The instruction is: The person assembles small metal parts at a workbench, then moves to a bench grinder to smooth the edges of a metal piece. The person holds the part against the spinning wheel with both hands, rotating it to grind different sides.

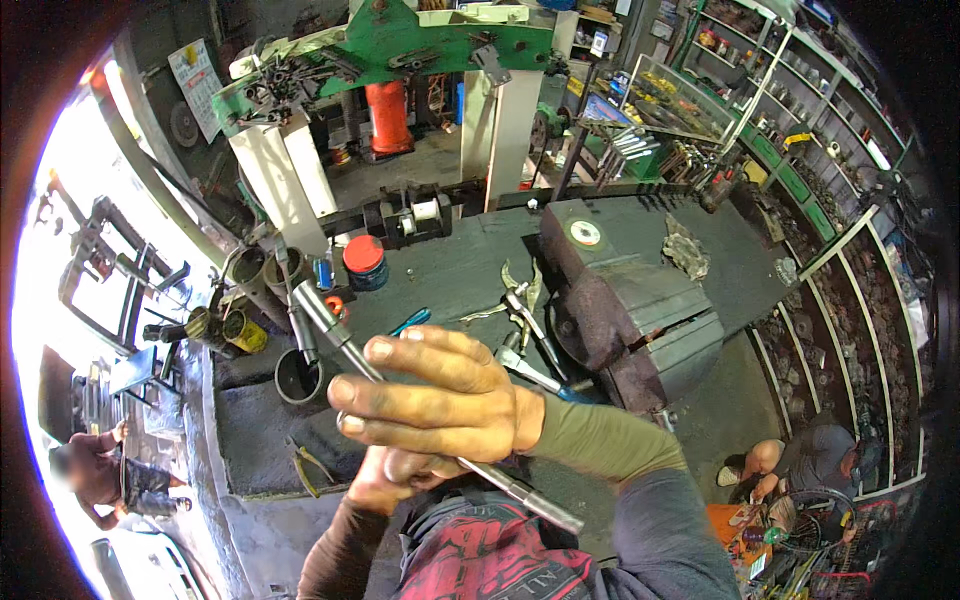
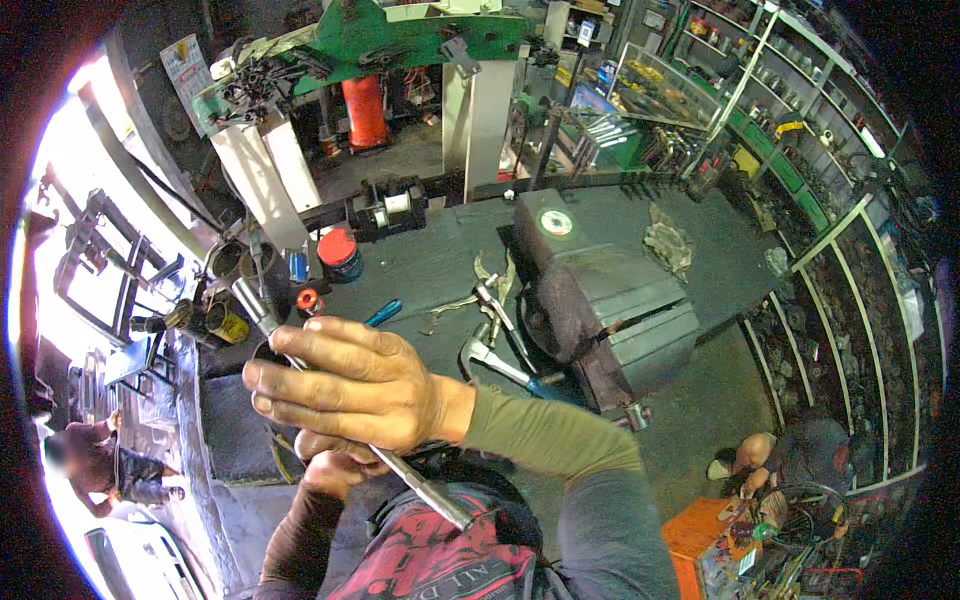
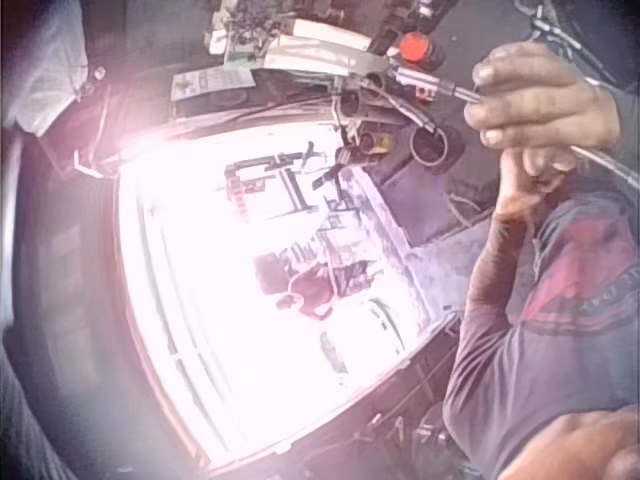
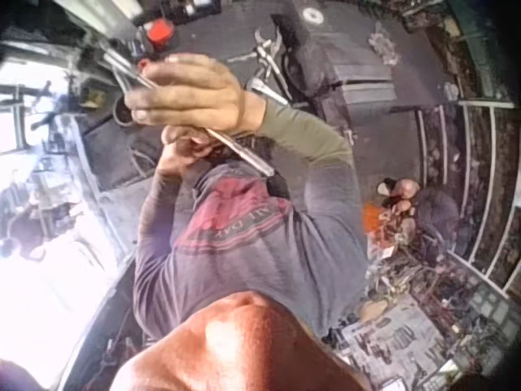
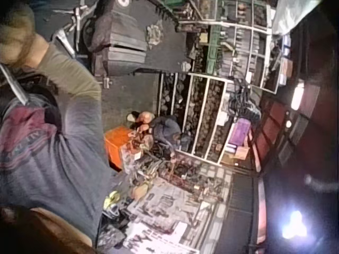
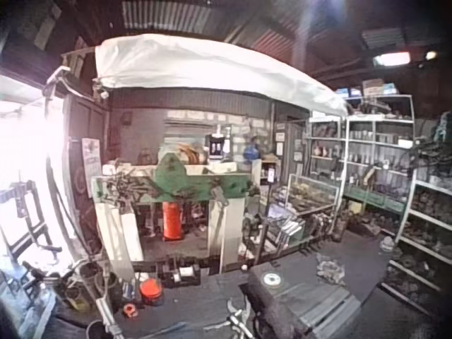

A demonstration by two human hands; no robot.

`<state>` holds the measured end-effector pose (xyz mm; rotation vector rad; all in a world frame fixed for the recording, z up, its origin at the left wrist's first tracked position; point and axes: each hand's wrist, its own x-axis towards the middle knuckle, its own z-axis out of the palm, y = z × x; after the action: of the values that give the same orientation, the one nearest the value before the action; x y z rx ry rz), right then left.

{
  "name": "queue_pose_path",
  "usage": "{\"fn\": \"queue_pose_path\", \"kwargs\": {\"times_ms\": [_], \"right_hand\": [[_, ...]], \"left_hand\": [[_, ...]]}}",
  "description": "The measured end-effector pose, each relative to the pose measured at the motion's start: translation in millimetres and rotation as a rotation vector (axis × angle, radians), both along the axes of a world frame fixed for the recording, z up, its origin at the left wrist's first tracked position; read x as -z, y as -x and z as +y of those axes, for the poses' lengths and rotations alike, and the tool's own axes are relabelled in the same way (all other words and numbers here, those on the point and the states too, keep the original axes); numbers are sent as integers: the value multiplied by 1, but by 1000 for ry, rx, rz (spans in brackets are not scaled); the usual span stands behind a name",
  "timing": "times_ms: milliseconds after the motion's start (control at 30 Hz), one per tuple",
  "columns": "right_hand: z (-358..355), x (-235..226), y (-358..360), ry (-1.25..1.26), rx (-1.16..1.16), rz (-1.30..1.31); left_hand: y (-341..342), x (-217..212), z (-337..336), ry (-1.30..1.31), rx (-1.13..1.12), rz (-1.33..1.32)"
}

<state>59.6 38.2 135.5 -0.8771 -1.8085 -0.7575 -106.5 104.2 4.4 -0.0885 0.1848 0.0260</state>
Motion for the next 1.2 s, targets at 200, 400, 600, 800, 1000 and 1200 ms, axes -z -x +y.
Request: {"fn": "queue_pose_path", "kwargs": {"times_ms": [200, 400, 600, 800, 1000, 1200], "right_hand": [[-23, 11, -17, 449, 96, -501], [-48, 62, 17, 1515, -504, 1724], [-67, 93, 40, 1079, -1557, 2087], [-85, 97, 27, 1076, -1391, 2114], [-93, 91, 30, 970, -1316, 2134], [-90, 52, 1, 729, 233, 630]], "left_hand": [[7, 6, 49, -1214, -221, 555], [-12, -35, 56, -2091, -952, 690], [-25, -28, 78, -2372, -1123, 279], [-41, -36, 76, -2473, -1212, 6], [-52, -107, 80, -2621, -1198, -461], [-42, -88, 88, -1642, -727, 382]]}}
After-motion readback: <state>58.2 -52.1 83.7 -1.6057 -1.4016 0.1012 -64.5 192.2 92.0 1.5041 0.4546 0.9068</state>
